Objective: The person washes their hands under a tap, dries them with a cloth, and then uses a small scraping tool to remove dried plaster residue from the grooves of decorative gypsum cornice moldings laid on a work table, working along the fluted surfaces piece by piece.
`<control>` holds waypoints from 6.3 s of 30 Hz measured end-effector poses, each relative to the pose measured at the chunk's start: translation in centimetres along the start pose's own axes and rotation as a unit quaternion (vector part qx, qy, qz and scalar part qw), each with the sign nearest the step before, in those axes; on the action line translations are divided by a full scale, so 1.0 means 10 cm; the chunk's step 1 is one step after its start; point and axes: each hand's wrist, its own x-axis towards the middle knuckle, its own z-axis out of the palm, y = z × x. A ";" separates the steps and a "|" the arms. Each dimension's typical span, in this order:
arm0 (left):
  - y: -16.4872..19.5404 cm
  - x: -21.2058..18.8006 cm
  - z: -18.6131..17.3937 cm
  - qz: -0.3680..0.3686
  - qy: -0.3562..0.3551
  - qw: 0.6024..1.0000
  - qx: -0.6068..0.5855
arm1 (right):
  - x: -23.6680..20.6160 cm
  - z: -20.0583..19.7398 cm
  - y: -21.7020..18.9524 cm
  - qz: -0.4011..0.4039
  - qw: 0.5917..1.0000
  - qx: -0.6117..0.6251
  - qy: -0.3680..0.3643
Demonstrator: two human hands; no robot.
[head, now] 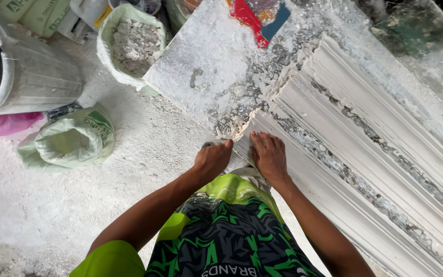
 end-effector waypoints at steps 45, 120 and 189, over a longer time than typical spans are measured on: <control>-0.02 -0.34 0.29 -0.032 0.164 0.980 -0.107 | 1.21 -0.16 -0.13 -0.041 0.973 -0.008 -0.228; 0.13 0.31 -0.02 -0.031 -0.019 0.999 -0.019 | 0.38 0.29 0.06 0.011 0.976 0.156 0.149; -0.03 0.69 0.63 -0.031 0.107 0.990 0.090 | 0.42 0.63 0.40 -0.011 0.968 0.210 0.133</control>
